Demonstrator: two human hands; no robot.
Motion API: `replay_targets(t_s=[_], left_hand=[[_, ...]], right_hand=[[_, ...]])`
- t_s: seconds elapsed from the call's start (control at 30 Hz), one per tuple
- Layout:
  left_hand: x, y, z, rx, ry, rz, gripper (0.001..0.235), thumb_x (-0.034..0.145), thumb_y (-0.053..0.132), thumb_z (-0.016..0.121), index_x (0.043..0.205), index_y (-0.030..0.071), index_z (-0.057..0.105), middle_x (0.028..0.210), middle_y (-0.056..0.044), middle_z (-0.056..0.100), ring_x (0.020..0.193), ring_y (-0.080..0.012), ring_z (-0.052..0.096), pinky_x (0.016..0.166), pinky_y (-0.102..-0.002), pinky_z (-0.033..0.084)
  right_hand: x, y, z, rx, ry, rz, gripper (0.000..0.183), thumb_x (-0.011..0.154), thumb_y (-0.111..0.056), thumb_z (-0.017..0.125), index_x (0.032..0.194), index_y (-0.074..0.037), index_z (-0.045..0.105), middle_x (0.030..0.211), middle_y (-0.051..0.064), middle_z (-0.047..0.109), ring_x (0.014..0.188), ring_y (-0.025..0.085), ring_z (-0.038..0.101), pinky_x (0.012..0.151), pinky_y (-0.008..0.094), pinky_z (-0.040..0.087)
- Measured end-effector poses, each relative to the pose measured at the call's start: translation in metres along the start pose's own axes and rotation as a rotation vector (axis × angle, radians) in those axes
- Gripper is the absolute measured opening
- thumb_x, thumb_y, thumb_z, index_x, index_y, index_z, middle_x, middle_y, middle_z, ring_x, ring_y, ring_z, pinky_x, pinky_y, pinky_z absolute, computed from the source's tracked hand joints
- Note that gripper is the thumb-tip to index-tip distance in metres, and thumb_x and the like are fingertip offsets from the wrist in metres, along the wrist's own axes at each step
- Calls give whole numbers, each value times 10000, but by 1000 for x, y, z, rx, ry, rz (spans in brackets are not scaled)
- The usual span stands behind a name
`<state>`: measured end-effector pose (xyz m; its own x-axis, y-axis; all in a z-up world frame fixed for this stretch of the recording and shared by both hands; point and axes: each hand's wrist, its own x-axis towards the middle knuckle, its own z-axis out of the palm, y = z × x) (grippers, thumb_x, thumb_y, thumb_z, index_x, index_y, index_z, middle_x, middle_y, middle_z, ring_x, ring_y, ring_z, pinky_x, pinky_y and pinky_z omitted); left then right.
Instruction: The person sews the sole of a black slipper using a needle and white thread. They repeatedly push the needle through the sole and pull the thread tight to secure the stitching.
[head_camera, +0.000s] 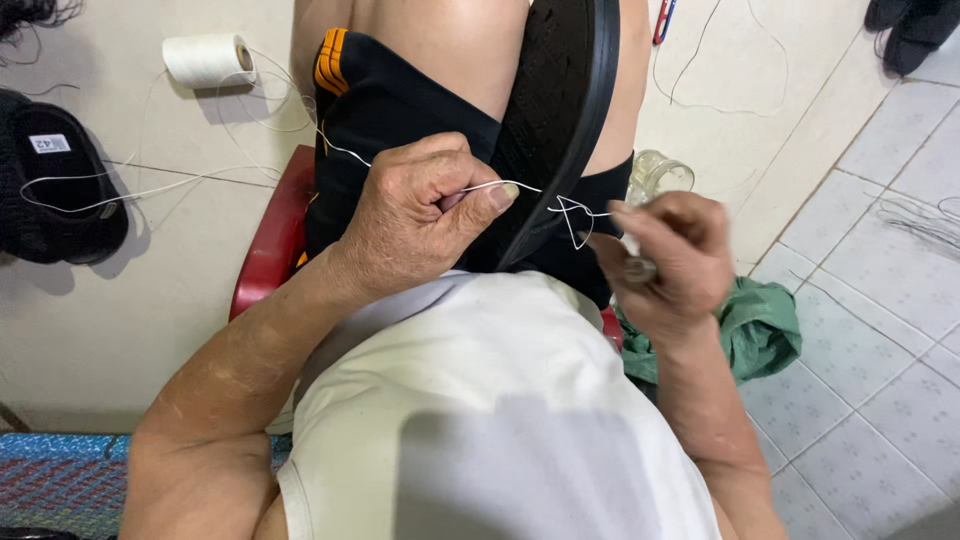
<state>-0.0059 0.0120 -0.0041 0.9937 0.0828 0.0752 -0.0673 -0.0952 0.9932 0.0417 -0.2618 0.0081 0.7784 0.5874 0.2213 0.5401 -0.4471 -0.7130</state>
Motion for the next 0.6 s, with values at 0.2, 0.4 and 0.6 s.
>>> replay_targets(t_s=[0.2,0.4,0.6], left_hand=[[-3,-4,2,-16,7,32,195,1019,142,680,875,12,665,700,-41,445,604,-155,408,559,-297,346],[6,-3,7,14,-28,163,484,1000,-72,661,642,26,349,590,-49,288,544,-196,283,509,-370,225],[5,-2,-1,74,-38,136,366,1041,19,639,702,5,503,627,-61,367,579,-203,346,537,-358,291]], right_hand=[[18,-13,31,412,63,191,125,867,48,761,862,-46,679,1064,189,560,937,272,591,688,293,423],[22,-13,-8,513,-297,339,213,871,-149,719,710,-31,645,842,143,646,749,231,634,745,339,528],[40,-51,-11,-269,-306,-67,109,976,-34,769,1055,41,779,1198,195,750,1072,292,769,872,343,631]])
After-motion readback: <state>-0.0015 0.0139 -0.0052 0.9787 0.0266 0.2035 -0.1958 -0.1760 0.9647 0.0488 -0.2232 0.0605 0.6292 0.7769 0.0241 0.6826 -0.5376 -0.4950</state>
